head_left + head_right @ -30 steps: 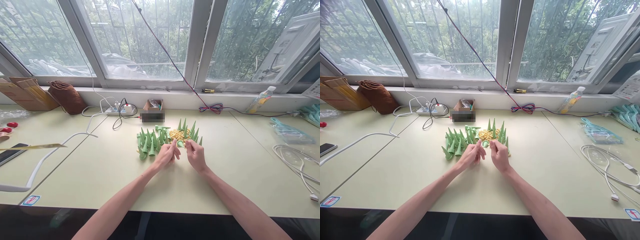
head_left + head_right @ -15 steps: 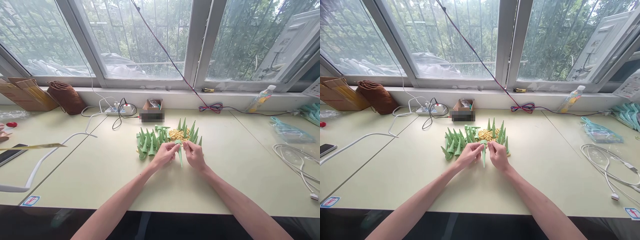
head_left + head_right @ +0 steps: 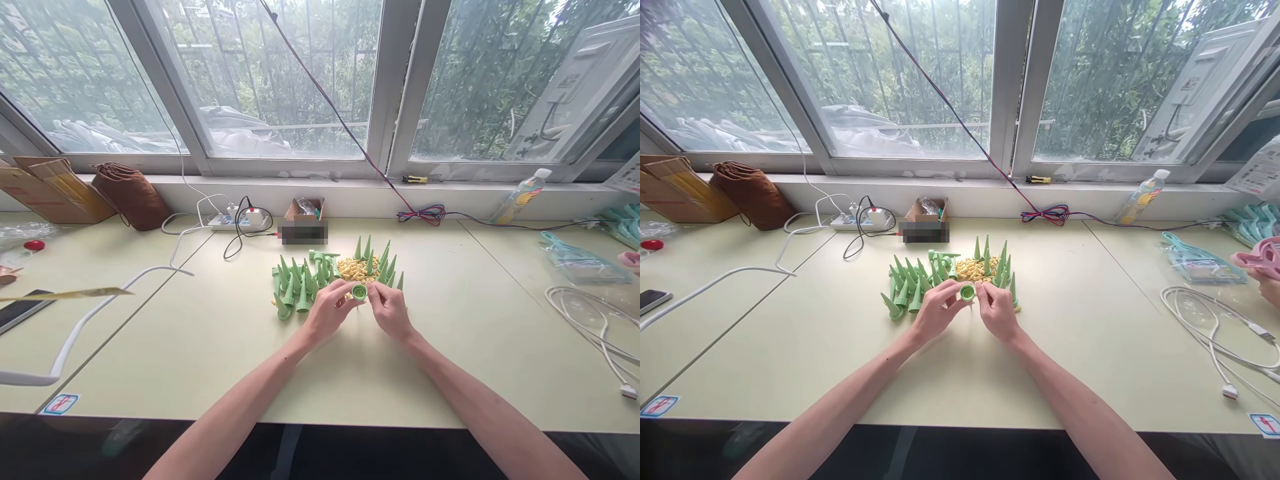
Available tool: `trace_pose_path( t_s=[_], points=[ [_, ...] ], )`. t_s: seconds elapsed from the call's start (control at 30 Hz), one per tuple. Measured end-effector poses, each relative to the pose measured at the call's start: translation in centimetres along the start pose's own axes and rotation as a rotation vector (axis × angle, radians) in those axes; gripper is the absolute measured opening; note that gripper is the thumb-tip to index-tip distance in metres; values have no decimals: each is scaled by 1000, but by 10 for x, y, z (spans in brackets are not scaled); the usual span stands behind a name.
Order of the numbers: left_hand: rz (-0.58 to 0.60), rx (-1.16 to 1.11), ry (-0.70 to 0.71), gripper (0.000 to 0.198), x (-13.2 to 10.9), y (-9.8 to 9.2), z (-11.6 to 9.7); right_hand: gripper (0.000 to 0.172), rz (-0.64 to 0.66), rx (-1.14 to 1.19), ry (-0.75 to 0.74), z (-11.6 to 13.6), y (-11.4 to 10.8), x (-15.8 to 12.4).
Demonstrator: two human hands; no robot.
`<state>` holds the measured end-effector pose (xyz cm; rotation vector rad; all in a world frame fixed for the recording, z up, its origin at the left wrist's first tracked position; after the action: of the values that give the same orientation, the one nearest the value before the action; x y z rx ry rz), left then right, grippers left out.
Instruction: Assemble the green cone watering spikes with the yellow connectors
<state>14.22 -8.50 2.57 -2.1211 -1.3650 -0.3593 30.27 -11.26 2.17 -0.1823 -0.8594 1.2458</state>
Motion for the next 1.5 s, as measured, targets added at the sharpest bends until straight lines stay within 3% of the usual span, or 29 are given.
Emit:
trace_pose_path(
  t_s=[0.1,0.2,0.37,0.57,0.77,1.07,1.5],
  points=[
    [35,87,49,28,-2,0,1,43,4,-8,17,0,0,0],
    [8,97,-5,30,-1,2,0,44,-1,-20,45,1,0,-1],
    [-83,-145,-284,44,2,5,0,44,-27,-16,85,3,1,-2],
    [-189,-472,-501,38,5,1,4,43,-52,-29,92,2,0,-1],
    [65,-778,-717,62,5,9,2,42,-46,-49,1,1,3,-2],
    [133,-879,-673,47,4,6,1,42,1,0,3,-1,4,-3],
    [157,-536,-507,40,5,2,-2,43,15,-17,3,-5,4,-1]
  ],
)
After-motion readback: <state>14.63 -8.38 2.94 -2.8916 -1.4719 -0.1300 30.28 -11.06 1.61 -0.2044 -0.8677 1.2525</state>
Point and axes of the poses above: each hand's wrist, its own x-axis towards the middle knuckle, its own y-axis out of the palm, z = x × y, the point moved 2 cm from there along x, towards the middle knuckle, and after that the axes turned 15 degrees about -x, right-handed, at the moved point
